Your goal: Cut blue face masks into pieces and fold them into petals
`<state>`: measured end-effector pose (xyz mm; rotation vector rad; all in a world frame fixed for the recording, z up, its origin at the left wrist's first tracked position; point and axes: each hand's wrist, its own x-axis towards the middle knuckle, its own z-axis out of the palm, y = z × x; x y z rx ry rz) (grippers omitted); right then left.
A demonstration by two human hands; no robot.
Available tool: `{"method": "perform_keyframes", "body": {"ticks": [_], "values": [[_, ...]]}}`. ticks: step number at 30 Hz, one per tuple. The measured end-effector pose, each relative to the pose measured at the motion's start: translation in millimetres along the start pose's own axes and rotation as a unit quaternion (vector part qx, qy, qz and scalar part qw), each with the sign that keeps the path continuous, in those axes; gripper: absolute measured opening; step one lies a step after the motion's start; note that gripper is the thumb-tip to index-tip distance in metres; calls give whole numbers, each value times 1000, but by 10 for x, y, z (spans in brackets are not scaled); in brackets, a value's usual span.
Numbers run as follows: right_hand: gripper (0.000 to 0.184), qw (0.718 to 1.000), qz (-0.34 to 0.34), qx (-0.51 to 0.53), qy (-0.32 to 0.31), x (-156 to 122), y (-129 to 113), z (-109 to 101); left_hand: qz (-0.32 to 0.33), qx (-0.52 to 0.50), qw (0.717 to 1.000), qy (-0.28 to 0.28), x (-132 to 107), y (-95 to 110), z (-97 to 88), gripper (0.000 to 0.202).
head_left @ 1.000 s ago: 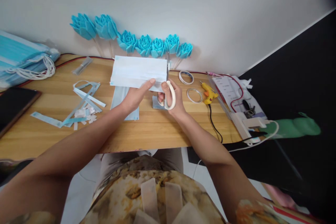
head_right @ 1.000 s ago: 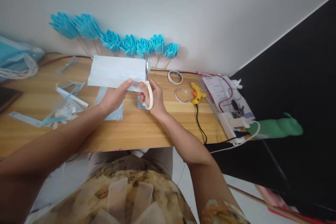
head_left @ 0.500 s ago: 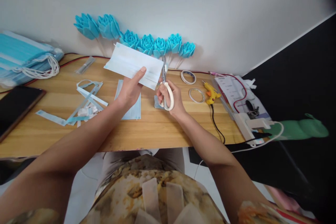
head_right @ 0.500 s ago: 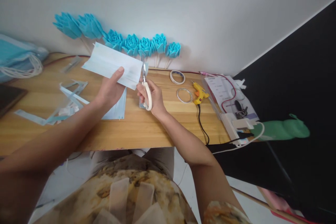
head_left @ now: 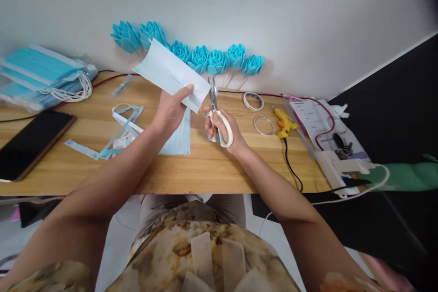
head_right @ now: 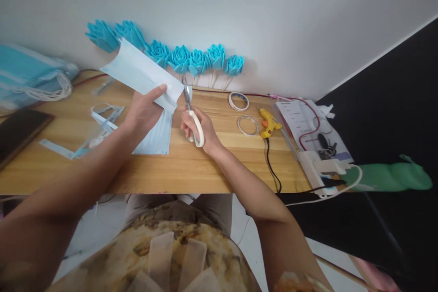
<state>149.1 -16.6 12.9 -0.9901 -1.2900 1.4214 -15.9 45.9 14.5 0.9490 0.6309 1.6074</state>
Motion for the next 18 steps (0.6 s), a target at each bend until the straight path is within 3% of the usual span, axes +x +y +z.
{"method": "perform_keyframes", "body": {"ticks": [12, 18], "values": [[67, 994, 16, 2, -108, -13, -3, -26, 68, 65, 995, 15, 220, 241, -121, 72], [65, 991, 0, -19, -135, -27, 9, -31, 46, 115, 992, -22, 236, 372, -129, 58]]}}
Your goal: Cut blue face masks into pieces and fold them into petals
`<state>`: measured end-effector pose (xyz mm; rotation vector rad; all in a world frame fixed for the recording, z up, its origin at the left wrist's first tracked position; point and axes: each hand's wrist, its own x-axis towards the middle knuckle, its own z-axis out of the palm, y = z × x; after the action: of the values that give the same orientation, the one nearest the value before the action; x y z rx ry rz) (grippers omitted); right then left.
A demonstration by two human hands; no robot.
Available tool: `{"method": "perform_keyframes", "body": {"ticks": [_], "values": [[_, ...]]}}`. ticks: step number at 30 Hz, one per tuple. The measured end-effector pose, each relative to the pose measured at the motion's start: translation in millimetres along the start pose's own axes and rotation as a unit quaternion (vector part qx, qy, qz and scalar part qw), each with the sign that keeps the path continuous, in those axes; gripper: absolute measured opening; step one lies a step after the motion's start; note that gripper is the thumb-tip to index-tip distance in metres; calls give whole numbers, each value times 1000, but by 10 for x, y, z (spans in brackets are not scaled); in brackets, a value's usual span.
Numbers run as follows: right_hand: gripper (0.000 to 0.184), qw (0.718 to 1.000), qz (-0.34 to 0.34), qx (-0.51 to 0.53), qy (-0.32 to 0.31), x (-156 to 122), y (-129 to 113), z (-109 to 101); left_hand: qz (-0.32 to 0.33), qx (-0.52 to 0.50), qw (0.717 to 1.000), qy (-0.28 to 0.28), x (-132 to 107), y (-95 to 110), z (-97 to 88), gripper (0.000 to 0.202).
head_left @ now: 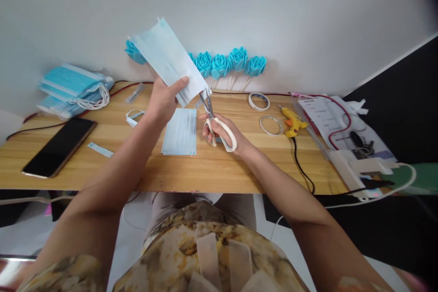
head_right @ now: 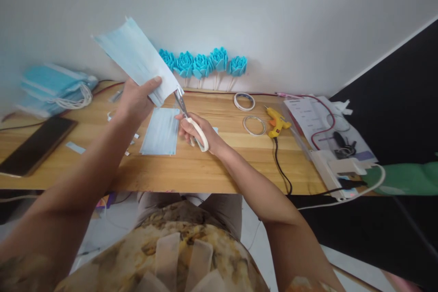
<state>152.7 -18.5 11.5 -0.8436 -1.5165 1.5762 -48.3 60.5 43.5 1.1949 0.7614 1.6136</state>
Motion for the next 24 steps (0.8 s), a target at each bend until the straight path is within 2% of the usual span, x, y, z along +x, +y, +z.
{"method": "perform_keyframes", "body": {"ticks": [3, 6, 12, 18, 22, 24], "values": [[66, 1000, -9, -4, 6, 8, -4, -6, -25, 25, 999, -24, -51, 19, 33, 50], [68, 1000, -9, -15, 14, 18, -12, -15, -23, 50, 998, -21, -79, 7, 27, 51], [69, 999, 19, -29, -2, 18, -10, -38, 22, 91, 996, 13, -44, -71, -142, 50], [68, 997, 57, -34, -48, -4, 7, -52, 14, 38, 998, 37, -28, -92, -263, 53], [67, 992, 76, -48, -91, -47, -55, -49, 2, 29, 996, 84, 36, -112, -353, 50], [64, 993, 57, -29, -102, -62, -101, -52, 12, 22, 993, 115, 64, -129, -389, 49]]}}
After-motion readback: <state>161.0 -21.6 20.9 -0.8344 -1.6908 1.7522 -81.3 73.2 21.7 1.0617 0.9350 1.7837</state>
